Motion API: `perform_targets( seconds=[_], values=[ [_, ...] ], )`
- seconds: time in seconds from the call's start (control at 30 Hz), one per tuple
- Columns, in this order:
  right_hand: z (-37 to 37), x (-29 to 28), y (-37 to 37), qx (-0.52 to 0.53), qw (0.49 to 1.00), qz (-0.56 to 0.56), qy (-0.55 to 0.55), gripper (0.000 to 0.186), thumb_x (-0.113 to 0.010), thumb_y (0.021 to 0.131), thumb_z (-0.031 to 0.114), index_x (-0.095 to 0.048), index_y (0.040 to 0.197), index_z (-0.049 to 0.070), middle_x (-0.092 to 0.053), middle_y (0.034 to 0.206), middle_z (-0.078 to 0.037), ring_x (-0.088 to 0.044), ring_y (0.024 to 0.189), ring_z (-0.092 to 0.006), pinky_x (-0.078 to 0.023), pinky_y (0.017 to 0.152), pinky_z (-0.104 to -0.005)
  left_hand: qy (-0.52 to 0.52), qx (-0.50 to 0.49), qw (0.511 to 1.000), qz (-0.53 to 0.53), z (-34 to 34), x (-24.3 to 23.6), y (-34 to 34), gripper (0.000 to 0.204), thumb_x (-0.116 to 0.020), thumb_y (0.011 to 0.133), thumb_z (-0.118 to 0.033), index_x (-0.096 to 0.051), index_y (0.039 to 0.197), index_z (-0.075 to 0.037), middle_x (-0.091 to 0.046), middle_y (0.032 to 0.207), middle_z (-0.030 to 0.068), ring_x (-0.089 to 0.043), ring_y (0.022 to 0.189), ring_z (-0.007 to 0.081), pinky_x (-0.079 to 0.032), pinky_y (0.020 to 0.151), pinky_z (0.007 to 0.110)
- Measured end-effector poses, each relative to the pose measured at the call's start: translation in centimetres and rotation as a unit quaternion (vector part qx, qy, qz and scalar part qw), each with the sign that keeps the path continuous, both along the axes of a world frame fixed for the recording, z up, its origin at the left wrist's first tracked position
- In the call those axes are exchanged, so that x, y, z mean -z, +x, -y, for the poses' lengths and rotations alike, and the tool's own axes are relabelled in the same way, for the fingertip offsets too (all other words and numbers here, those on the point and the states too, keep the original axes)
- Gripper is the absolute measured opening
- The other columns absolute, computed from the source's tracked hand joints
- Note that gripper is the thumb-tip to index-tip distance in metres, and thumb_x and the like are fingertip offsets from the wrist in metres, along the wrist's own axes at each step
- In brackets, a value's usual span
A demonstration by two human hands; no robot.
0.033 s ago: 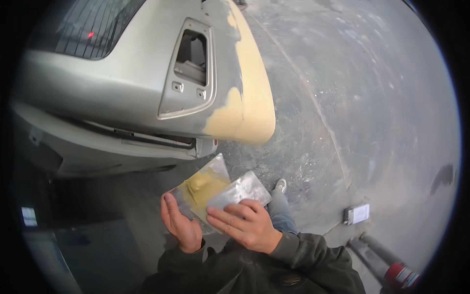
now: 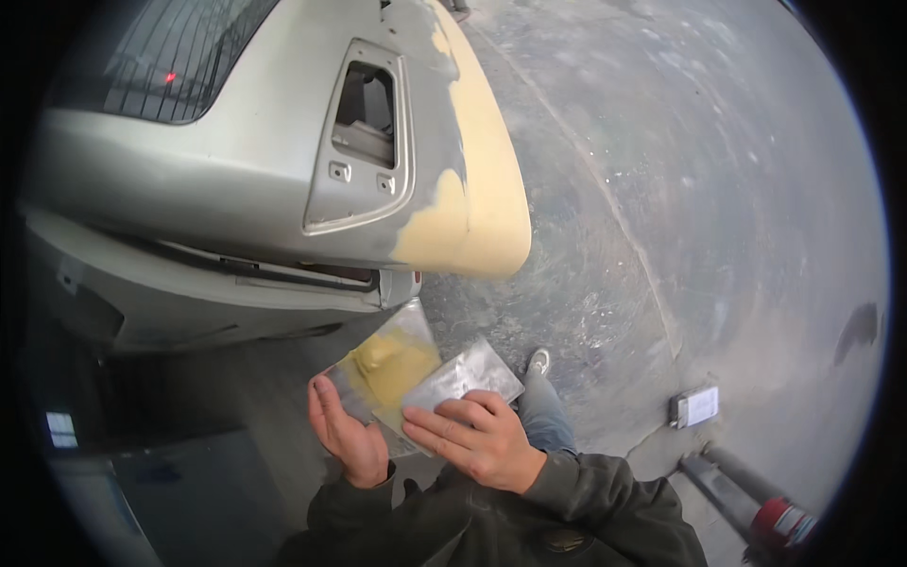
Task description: The person sands a detached car trunk lid with a sanding block, moving across different areas to smooth the surface. The person holds the sanding block in one hand and a putty knife in the other, working on the curved and flat sections of the lid.
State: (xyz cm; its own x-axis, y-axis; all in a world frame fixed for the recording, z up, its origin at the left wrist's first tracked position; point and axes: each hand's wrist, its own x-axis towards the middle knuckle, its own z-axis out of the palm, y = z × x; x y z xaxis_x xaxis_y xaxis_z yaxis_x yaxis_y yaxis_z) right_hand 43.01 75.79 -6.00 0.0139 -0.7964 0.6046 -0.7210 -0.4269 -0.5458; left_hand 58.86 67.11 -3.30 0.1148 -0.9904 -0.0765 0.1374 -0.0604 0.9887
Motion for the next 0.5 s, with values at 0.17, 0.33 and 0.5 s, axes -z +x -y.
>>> perform_targets(
  seconds=[0.17,0.33,0.5],
  values=[
    [0.8,5.1,0.8,0.106,0.957,0.26,0.067,0.044,-0.066,0.082,-0.004,-0.078,0.122,0.009,-0.079,0.124,-0.006,-0.073,0.107,-0.0265,-0.054,0.09,-0.038,-0.036,-0.099,0.993,0.062,3.5,-0.9,5.6,0.039,-0.049,0.116,-0.037,-0.058,0.12,0.0,-0.064,0.114,0.0106,-0.064,0.103,0.0208,-0.054,0.092,0.037],
    [8.6,8.9,-0.8,0.166,0.938,0.303,0.012,0.042,-0.064,0.087,-0.009,-0.078,0.122,0.01,-0.079,0.122,-0.008,-0.074,0.11,-0.0289,-0.053,0.094,-0.0383,-0.051,-0.073,0.99,0.106,4.6,-0.2,11.2,0.039,-0.049,0.116,-0.037,-0.058,0.119,0.001,-0.063,0.112,0.0114,-0.062,0.103,0.0209,-0.051,0.093,0.037],
    [15.5,9.0,-1.6,0.179,0.948,0.248,-0.083,0.038,-0.066,0.088,-0.006,-0.078,0.12,0.011,-0.079,0.123,-0.005,-0.073,0.115,-0.0258,-0.052,0.095,-0.0379,-0.05,0.002,0.985,0.163,5.9,1.5,13.0,0.041,-0.045,0.116,-0.037,-0.057,0.106,0.001,-0.062,0.103,0.0108,-0.059,0.096,0.0175,-0.048,0.087,0.032]
  ],
)
